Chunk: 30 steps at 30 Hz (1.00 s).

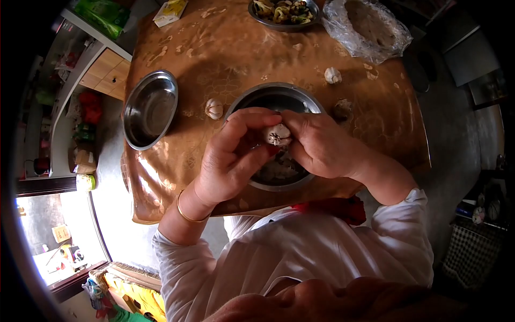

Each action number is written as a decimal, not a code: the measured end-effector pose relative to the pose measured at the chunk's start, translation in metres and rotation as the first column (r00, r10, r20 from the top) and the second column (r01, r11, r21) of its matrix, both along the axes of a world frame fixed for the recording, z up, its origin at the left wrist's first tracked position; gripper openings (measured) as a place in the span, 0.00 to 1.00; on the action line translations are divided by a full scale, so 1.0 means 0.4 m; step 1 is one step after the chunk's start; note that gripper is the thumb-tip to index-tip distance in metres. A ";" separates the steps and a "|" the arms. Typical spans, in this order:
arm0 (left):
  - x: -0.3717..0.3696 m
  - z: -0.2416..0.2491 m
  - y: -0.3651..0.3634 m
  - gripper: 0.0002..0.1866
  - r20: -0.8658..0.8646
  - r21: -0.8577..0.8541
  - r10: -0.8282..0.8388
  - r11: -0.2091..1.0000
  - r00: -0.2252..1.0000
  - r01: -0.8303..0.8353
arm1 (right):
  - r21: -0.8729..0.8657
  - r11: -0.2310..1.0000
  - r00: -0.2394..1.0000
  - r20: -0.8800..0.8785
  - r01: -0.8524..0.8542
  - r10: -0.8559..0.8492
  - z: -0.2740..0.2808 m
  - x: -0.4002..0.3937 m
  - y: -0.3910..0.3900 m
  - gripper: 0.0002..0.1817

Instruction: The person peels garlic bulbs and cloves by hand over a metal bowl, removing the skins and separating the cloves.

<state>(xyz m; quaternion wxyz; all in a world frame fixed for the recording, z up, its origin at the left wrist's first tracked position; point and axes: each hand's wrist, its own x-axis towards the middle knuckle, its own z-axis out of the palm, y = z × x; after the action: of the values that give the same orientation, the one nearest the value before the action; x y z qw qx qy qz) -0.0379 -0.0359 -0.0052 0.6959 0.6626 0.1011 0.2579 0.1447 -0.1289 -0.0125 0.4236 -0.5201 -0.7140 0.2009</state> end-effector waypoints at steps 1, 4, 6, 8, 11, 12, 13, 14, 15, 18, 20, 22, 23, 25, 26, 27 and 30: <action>-0.006 0.002 0.003 0.22 -0.039 -0.062 -0.014 0.998 0.999 0.012 | -0.022 1.000 1.000 0.003 -0.006 0.006 0.003 0.003 -0.001 0.10; -0.004 0.012 0.004 0.22 -0.104 -0.089 -0.017 0.996 0.994 0.008 | -0.038 0.999 0.999 0.037 0.022 -0.021 -0.001 0.008 -0.003 0.09; -0.002 0.012 0.007 0.22 -0.134 -0.050 -0.005 0.999 0.991 -0.002 | -0.079 0.996 0.999 0.040 0.033 -0.030 0.005 0.014 -0.006 0.07; -0.002 0.002 0.012 0.23 -0.161 -0.005 0.006 1.000 0.987 -0.007 | -0.168 0.986 1.000 0.019 0.019 -0.016 0.027 0.025 -0.010 0.06; 0.000 -0.010 0.026 0.26 -0.180 0.392 0.075 0.920 0.981 0.001 | -0.054 0.998 1.000 0.017 0.012 -0.011 0.013 0.016 -0.002 0.07; 0.001 -0.011 0.025 0.27 -0.159 0.433 0.094 0.901 0.983 -0.017 | -0.059 0.998 1.000 0.024 0.012 -0.011 0.010 0.013 -0.001 0.08; 0.003 -0.012 0.022 0.29 -0.136 0.473 0.113 0.880 0.984 -0.035 | -0.064 0.998 0.999 0.030 0.012 -0.010 0.007 0.011 0.000 0.08; 0.006 -0.013 0.019 0.30 -0.113 0.512 0.130 0.857 0.985 -0.055 | -0.069 0.998 0.999 0.037 0.012 -0.009 0.006 0.009 0.001 0.09; 0.008 -0.012 0.015 0.30 -0.121 0.529 0.144 0.847 0.982 -0.059 | -0.081 0.997 0.999 0.052 0.012 -0.008 0.005 0.008 0.001 0.09; 0.011 -0.011 0.002 0.30 -0.131 0.601 0.193 0.795 0.972 -0.076 | -0.092 0.996 0.996 0.087 0.017 -0.009 0.002 0.002 0.000 0.10; 0.010 -0.012 -0.003 0.30 -0.120 0.676 0.232 0.731 0.965 -0.092 | -0.066 0.997 0.995 0.096 0.026 -0.019 -0.008 -0.005 0.000 0.10; 0.009 -0.016 -0.004 0.30 -0.111 0.703 0.243 0.705 0.964 -0.097 | -0.065 0.997 0.991 0.128 0.037 -0.029 -0.011 -0.006 0.000 0.11; 0.008 -0.019 -0.004 0.30 -0.106 0.716 0.248 0.691 0.963 -0.099 | -0.064 0.997 0.989 0.145 0.043 -0.033 -0.013 -0.007 0.000 0.11; 0.007 -0.023 -0.002 0.29 -0.089 0.723 0.244 0.682 0.966 -0.106 | -0.082 0.996 0.987 0.157 0.043 -0.030 -0.017 -0.005 -0.001 0.11; 0.006 -0.025 -0.002 0.29 -0.080 0.727 0.242 0.678 0.967 -0.109 | -0.092 0.995 0.986 0.164 0.042 -0.027 -0.019 -0.004 -0.001 0.11; 0.006 -0.024 -0.002 0.30 -0.080 0.725 0.239 0.680 0.968 -0.108 | -0.087 0.995 0.986 0.163 0.043 -0.029 -0.019 -0.004 -0.001 0.11; 0.005 -0.022 -0.002 0.30 -0.083 0.718 0.234 0.688 0.969 -0.105 | -0.079 0.996 0.990 0.138 0.033 -0.022 -0.022 -0.001 0.000 0.10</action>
<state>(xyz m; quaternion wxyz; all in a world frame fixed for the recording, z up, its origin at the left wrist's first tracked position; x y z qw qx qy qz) -0.0357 -0.0367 -0.0140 0.3498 0.8857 0.1131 0.2834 0.1444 -0.1291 -0.0212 0.3547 -0.5594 -0.7253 0.1876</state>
